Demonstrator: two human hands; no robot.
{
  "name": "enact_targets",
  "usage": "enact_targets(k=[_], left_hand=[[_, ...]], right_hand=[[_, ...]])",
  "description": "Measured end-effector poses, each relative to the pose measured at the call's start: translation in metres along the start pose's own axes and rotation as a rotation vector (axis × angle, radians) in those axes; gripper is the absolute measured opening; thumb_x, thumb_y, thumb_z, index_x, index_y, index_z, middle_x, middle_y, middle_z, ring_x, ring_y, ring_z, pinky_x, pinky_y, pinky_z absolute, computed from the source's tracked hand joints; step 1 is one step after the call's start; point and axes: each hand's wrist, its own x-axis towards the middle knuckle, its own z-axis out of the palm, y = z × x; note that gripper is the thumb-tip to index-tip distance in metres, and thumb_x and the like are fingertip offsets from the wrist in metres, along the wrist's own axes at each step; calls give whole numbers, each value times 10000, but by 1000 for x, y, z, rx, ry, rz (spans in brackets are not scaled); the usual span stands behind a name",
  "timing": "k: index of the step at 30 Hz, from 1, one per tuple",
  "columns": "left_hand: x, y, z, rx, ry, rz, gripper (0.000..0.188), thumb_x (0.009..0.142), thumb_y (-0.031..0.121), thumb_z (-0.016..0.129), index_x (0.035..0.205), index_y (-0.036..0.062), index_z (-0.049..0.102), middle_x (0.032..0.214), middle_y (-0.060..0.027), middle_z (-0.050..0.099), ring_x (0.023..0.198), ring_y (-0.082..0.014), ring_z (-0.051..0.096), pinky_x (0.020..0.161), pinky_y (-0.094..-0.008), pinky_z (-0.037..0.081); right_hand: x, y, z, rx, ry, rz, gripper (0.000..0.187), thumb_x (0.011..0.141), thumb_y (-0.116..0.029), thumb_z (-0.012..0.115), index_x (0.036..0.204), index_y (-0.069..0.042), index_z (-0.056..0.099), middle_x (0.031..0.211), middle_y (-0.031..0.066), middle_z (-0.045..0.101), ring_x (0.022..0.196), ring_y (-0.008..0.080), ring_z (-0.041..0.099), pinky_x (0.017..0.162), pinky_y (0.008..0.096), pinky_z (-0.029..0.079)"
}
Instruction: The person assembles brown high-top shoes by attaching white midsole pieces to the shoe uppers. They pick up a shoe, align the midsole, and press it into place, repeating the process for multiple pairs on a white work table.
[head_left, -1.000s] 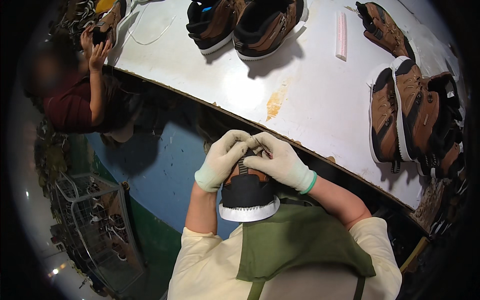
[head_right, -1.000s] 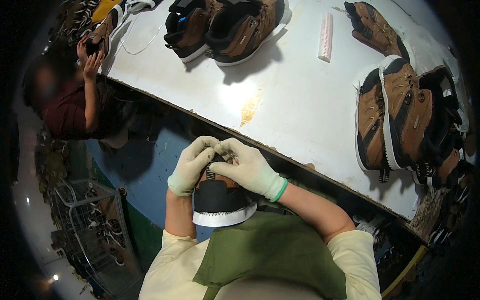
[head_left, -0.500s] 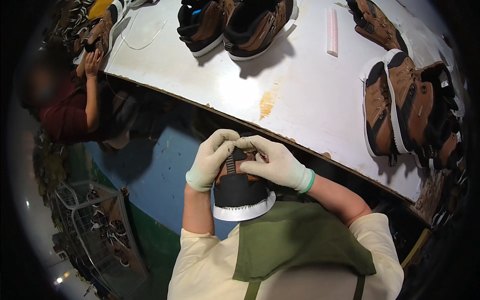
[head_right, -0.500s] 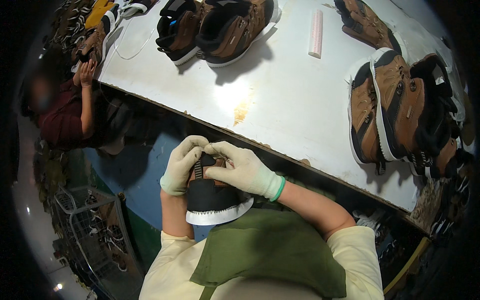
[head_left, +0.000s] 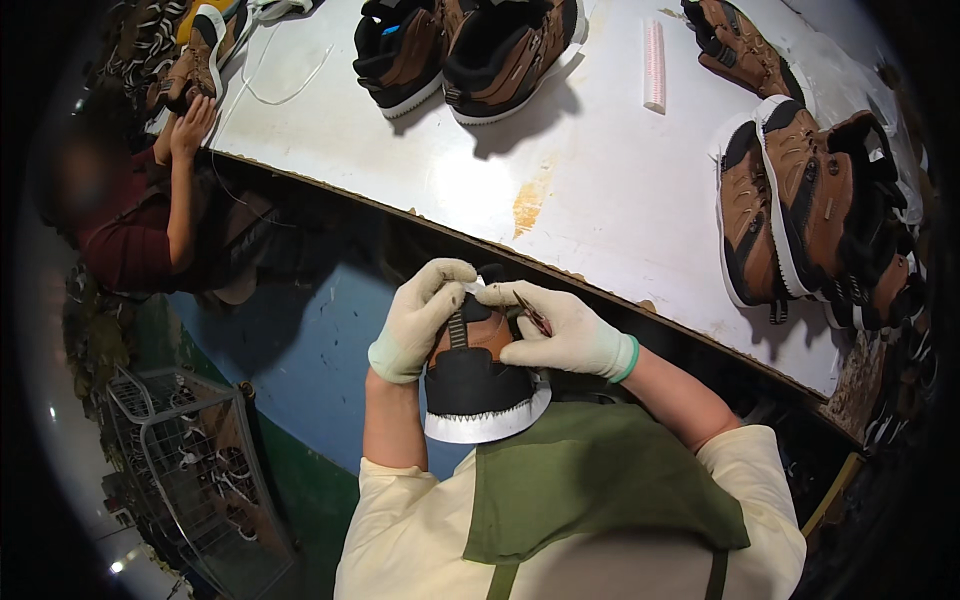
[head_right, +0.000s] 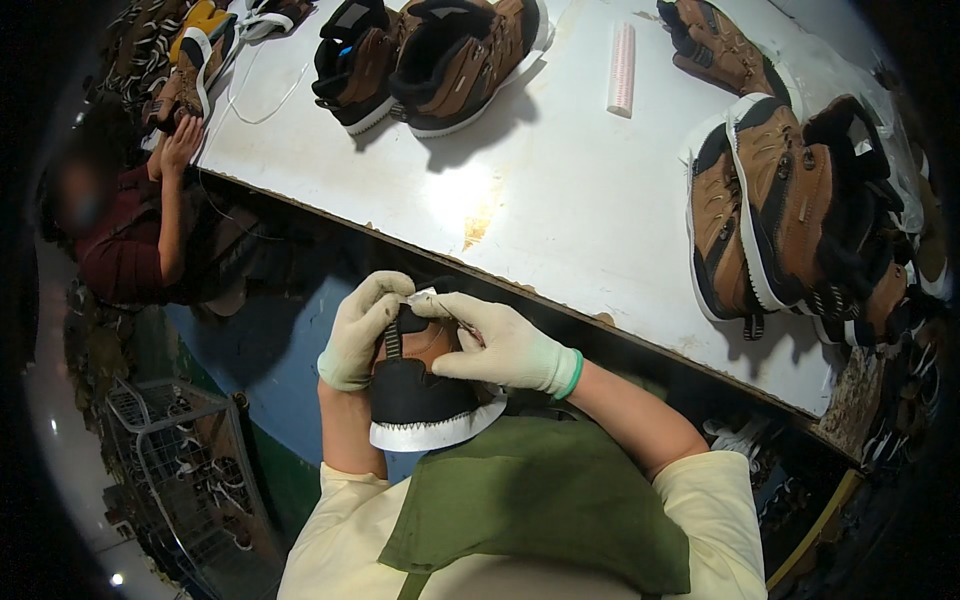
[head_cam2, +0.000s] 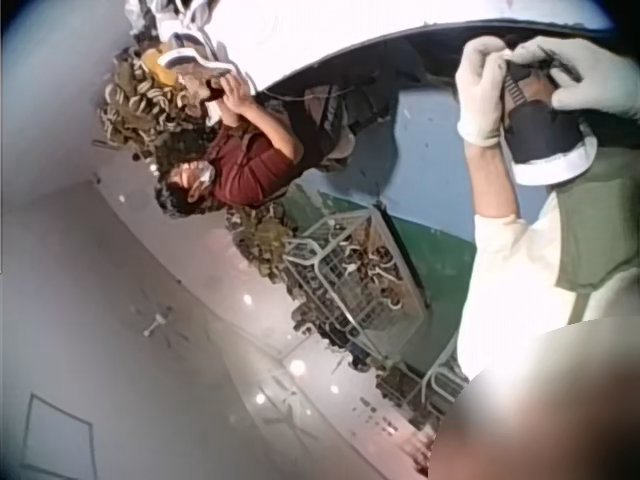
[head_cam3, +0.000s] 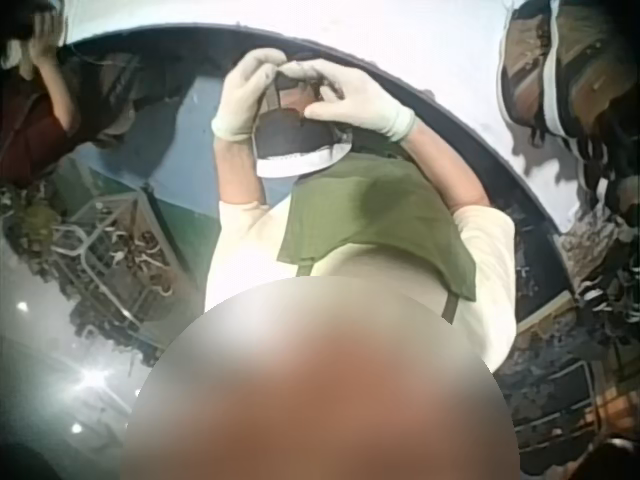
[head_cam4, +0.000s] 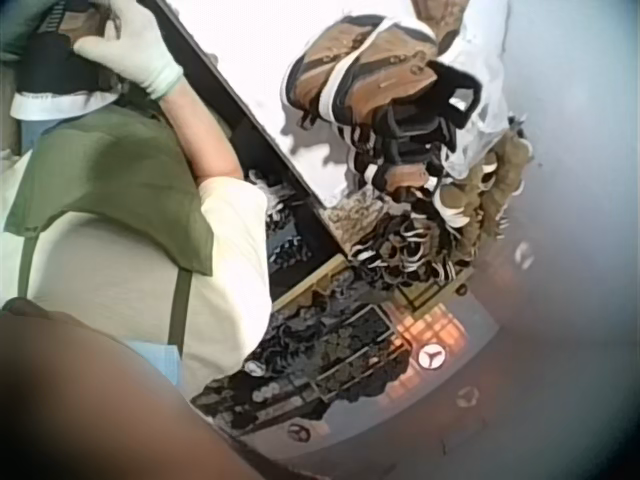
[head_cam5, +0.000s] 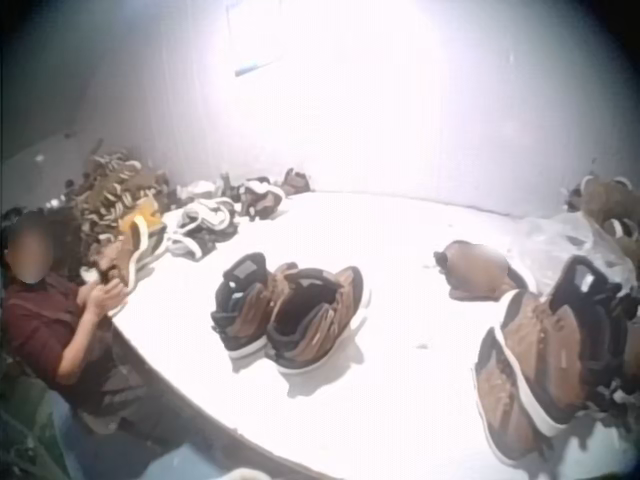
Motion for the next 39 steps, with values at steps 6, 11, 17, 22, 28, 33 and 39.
enact_targets(k=[6,11,17,22,28,33,39], left_hand=[[0,2,3,-5,16,11,226,916,94,561,1110,-20,579,1000,-45,600,908,-96,560,827,-233,462],[-2,5,5,-2,35,9,219,920,73,546,1115,-21,579,990,-45,603,889,-89,560,811,-231,468],[-3,8,12,6,34,-11,214,917,69,539,1106,-19,586,974,-33,593,878,-80,545,795,-222,457],[-3,6,15,20,15,-26,211,914,71,542,1098,-18,591,966,-29,588,867,-72,532,782,-217,449],[-4,7,17,13,27,-25,206,917,65,536,1096,-22,590,954,-25,586,857,-71,526,778,-216,443],[-5,7,18,27,18,-14,205,917,56,533,1097,-23,590,954,-28,588,863,-74,528,785,-219,444],[-5,6,20,49,8,0,206,910,50,539,1092,-27,595,959,-31,590,877,-81,528,803,-224,443]], right_hand=[[-4,19,2,-377,286,-260,480,853,-31,591,1324,22,516,1078,89,590,866,137,591,778,275,494],[-21,11,10,-603,346,-364,427,882,-105,604,1297,-22,548,1045,152,584,850,285,660,722,349,539],[-24,22,19,-756,340,-601,465,817,-224,733,1236,-74,599,958,84,600,693,244,643,559,324,530],[-26,22,15,-876,325,-632,455,802,-227,743,1205,-67,604,941,81,590,671,237,634,534,328,515],[-30,12,18,-822,308,-582,484,777,-216,757,1209,-65,599,954,90,575,687,251,634,546,338,520],[-29,20,18,-830,302,-658,499,769,-207,763,1215,-58,594,957,99,575,696,255,634,559,337,524],[-30,23,18,-833,344,-669,517,760,-199,771,1229,-78,592,925,82,587,680,242,632,533,328,512]])
